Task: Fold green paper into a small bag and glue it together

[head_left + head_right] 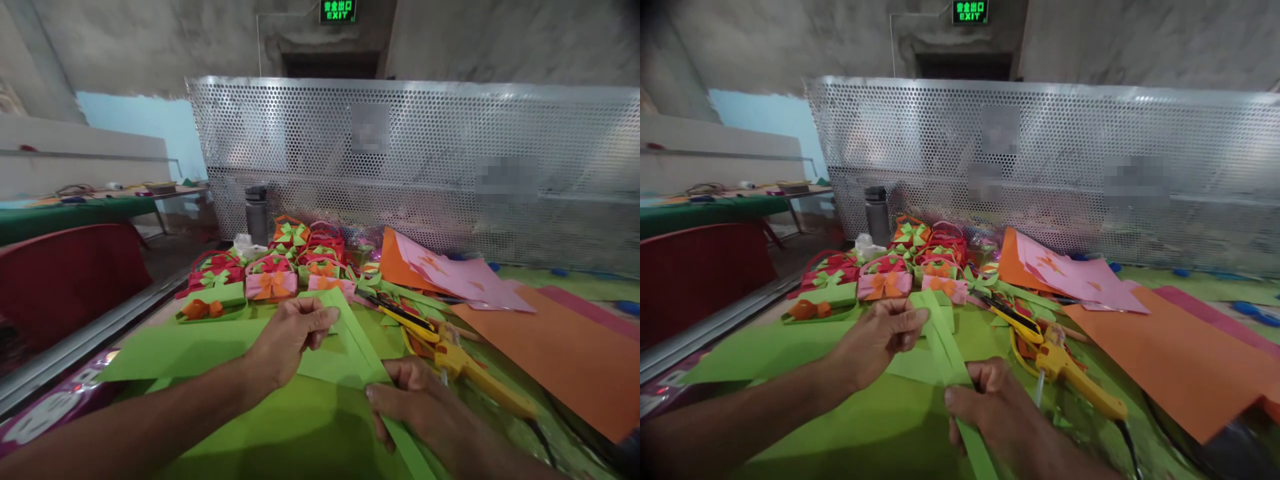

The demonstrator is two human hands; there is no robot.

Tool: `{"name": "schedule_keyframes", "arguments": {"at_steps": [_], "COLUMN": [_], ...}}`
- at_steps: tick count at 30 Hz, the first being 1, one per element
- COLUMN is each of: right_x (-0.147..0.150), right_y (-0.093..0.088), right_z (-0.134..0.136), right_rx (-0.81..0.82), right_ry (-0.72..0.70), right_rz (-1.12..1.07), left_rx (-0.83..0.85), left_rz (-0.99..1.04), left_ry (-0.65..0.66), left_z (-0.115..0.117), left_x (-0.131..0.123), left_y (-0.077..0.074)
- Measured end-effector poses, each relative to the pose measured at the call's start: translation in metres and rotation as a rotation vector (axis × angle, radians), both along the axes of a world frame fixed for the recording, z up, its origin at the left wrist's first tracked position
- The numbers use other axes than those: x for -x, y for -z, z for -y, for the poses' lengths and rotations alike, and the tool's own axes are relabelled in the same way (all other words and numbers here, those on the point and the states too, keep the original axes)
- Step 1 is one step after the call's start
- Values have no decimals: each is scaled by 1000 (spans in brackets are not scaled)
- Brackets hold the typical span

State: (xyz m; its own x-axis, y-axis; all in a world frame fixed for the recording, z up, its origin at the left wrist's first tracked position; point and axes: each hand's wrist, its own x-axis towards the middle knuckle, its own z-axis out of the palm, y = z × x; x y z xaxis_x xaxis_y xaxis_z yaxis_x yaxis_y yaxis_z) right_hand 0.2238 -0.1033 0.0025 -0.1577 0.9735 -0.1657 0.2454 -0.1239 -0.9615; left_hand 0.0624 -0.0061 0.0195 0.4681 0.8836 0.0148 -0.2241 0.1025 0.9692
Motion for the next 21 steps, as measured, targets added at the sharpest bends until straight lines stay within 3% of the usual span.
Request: {"name": "schedule_keyframes", "arguments": {"at_steps": [5, 10, 13, 16, 18, 21], "right_x": [-4, -2, -1, -1, -1, -1], "right_y": [-2, -5, -4, -2, -3, -6], "right_z": [-2, 1, -1, -5, -7, -8], "right_rx": [-53, -5, -13, -4, 18, 4], "right_ry": [-40, -24, 13, 69, 79, 67], "right_rz": [-58, 4, -2, -49, -77, -41], "left_rx": [-20, -42, -22, 22, -29, -9], "left_rz": [36, 84, 104, 59, -63, -132], "left_ry": [-37, -136, -159, -60, 170, 267], "left_z": [-5, -23, -23, -5, 11, 26], "left_x": [1, 10, 9, 1, -4, -7], "left_y": [-4, -16, -15, -2, 9, 16]}}
